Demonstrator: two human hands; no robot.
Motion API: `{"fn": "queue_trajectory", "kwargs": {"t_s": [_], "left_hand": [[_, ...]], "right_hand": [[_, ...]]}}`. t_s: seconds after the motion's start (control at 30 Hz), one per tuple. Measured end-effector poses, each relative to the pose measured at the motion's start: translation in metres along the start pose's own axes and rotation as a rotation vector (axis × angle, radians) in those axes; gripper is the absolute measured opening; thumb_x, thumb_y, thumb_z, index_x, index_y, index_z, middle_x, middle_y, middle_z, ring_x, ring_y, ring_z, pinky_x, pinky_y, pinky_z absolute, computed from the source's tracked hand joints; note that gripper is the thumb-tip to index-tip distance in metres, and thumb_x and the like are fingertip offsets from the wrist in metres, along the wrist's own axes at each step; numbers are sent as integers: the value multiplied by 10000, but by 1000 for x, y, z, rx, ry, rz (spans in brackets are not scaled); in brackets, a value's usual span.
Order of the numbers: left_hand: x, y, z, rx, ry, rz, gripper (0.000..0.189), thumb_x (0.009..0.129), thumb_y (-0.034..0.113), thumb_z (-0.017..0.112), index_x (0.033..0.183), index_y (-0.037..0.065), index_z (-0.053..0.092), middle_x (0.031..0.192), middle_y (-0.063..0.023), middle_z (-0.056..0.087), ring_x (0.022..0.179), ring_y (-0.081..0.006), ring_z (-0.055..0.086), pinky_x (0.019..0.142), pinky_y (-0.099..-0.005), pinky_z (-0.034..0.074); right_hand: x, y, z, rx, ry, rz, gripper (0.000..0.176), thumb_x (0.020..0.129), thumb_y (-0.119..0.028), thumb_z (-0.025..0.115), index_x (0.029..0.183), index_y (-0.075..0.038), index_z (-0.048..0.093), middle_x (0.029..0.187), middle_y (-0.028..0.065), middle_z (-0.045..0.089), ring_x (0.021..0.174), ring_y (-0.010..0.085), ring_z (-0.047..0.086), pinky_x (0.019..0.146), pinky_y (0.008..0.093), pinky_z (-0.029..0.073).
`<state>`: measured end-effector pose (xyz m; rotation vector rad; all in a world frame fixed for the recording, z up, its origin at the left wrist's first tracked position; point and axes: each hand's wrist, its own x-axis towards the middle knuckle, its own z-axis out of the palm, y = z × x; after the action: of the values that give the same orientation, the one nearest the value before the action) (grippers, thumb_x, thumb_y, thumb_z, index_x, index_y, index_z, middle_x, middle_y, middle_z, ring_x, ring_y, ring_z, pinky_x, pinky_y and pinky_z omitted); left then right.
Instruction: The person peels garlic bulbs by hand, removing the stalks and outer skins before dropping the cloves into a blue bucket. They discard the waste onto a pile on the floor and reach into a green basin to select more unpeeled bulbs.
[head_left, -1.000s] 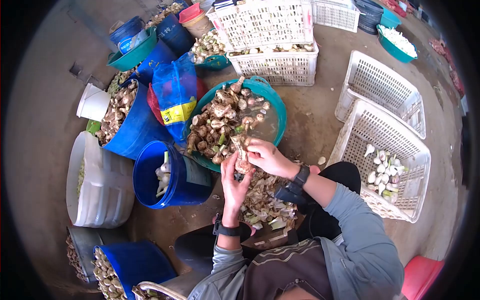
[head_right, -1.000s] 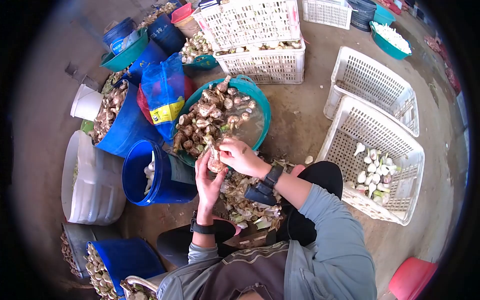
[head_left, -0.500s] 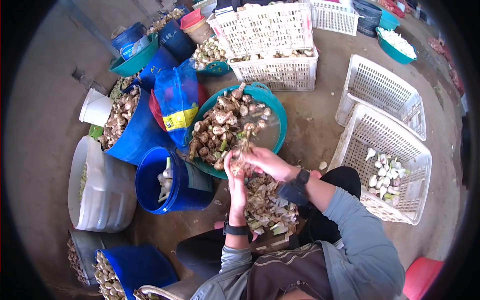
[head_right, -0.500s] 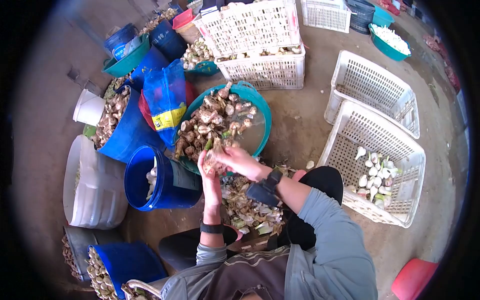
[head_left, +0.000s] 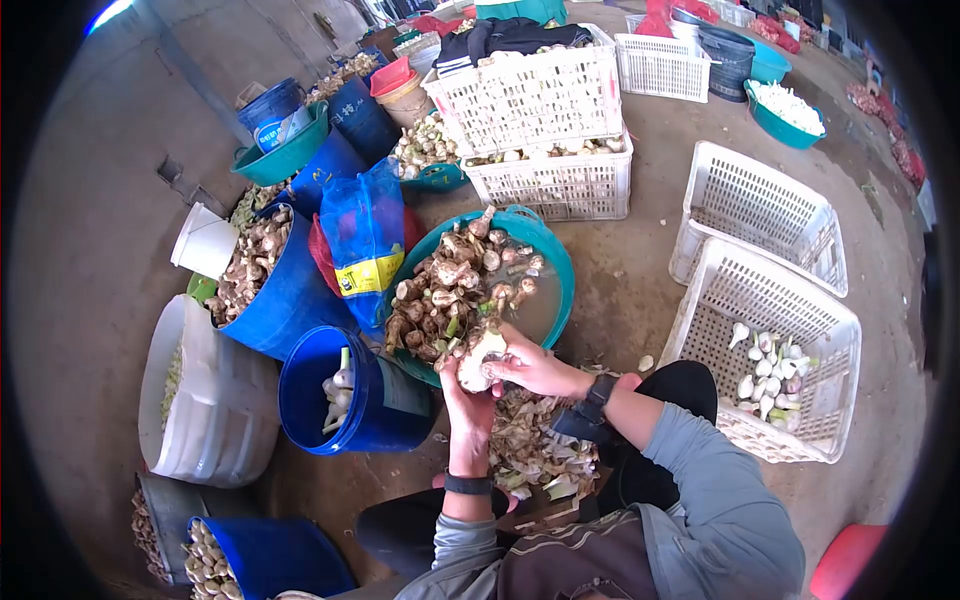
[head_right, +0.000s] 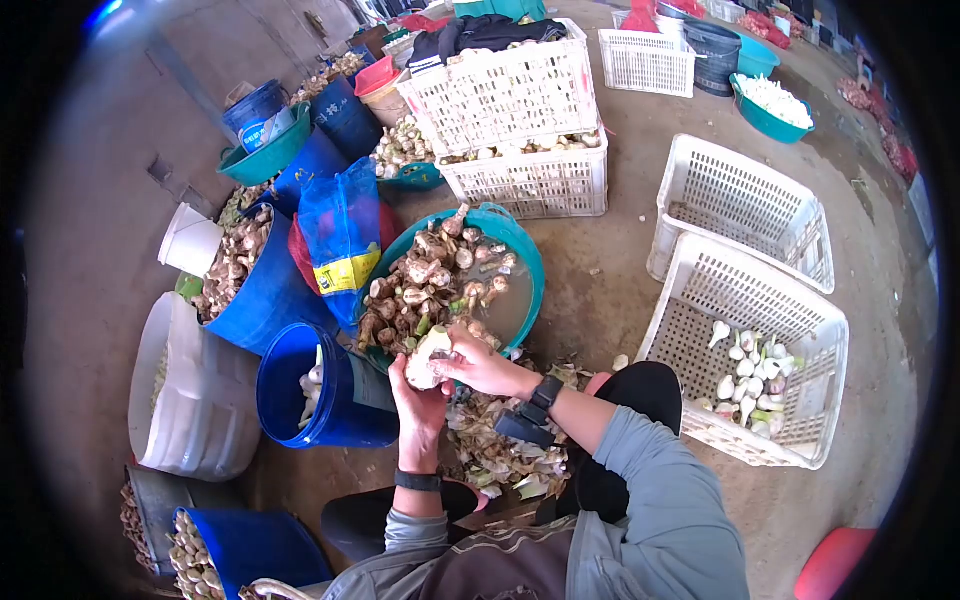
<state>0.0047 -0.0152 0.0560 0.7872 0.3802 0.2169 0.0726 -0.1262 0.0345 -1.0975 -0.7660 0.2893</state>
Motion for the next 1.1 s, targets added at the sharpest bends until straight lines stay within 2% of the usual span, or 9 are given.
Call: {"fn": "queue_trajectory", "kwargs": {"t_s": [0.1, 0.2, 0.3, 0.43, 0.57, 0.77, 0.87, 1.03, 1.1], "left_hand": [[-2, -4, -7, 54, -148, -143, 488, 893, 512, 362, 1093, 98, 527, 889, -40, 598, 709, -140, 545, 510, -245, 392], [-9, -14, -1, 676, -46, 528, 605, 907, 333, 522, 1364, 98, 202, 1108, -97, 472, 860, -141, 528, 610, -274, 458], [19, -30, -34, 874, -18, 930, 395, 894, 215, 543, 1216, 80, 359, 990, -80, 504, 736, -109, 514, 565, -223, 441], [-3, -4, 2, 125, -47, 137, 406, 896, 419, 394, 1119, 87, 464, 802, -57, 569, 499, -102, 486, 356, -196, 341], [-7, 8, 4, -41, -126, -177, 512, 889, 499, 359, 1117, 64, 504, 805, -73, 592, 450, -130, 498, 329, -205, 346], [-3, -21, -13, 640, -130, 277, 652, 914, 383, 497, 1377, 77, 154, 1088, -138, 481, 741, -131, 526, 539, -221, 446], [-3, -39, -11, 638, -120, 345, 607, 937, 340, 470, 1372, 93, 127, 1179, -138, 458, 854, -137, 527, 656, -247, 455], [15, -33, -19, 396, -7, 159, 532, 951, 470, 337, 1347, 144, 197, 1106, -93, 483, 897, -140, 534, 654, -280, 486], [17, -39, -24, 357, 66, 204, 516, 951, 472, 337, 1332, 142, 226, 1094, -88, 492, 869, -144, 545, 656, -279, 487]], "right_hand": [[0, -14, -11, 66, -80, 432, 210, 934, -197, 502, 1022, -16, 562, 719, -26, 522, 613, 62, 528, 511, 202, 411], [0, -6, -8, 147, 51, 416, 185, 934, -175, 500, 998, -20, 579, 701, -23, 532, 509, 31, 445, 444, 182, 367], [-2, -10, -8, 101, -20, 366, 165, 934, -149, 494, 987, -20, 582, 676, -33, 508, 495, 29, 425, 433, 187, 343], [1, -18, -15, 146, -44, 413, 152, 926, -149, 506, 957, -21, 583, 644, -40, 491, 486, 38, 423, 435, 195, 344], [7, -17, -9, 500, -21, 419, 129, 891, -158, 542, 924, -38, 576, 695, -23, 535, 549, 54, 473, 479, 215, 372], [3, -1, -1, 228, 315, 228, 222, 937, -165, 467, 1075, -3, 533, 979, 25, 575, 779, 97, 540, 685, 265, 453], [-2, -7, -2, -790, 120, -227, 259, 891, -29, 481, 1144, 22, 483, 1153, 113, 501, 1027, 196, 523, 868, 300, 425], [4, -14, 2, -533, 84, -270, 210, 873, -55, 490, 1072, -10, 537, 1063, 126, 549, 1009, 257, 524, 861, 359, 419], [1, -14, 5, -239, 79, 49, 201, 894, -65, 482, 1076, 3, 535, 1017, 108, 568, 941, 204, 558, 820, 324, 443]]}}
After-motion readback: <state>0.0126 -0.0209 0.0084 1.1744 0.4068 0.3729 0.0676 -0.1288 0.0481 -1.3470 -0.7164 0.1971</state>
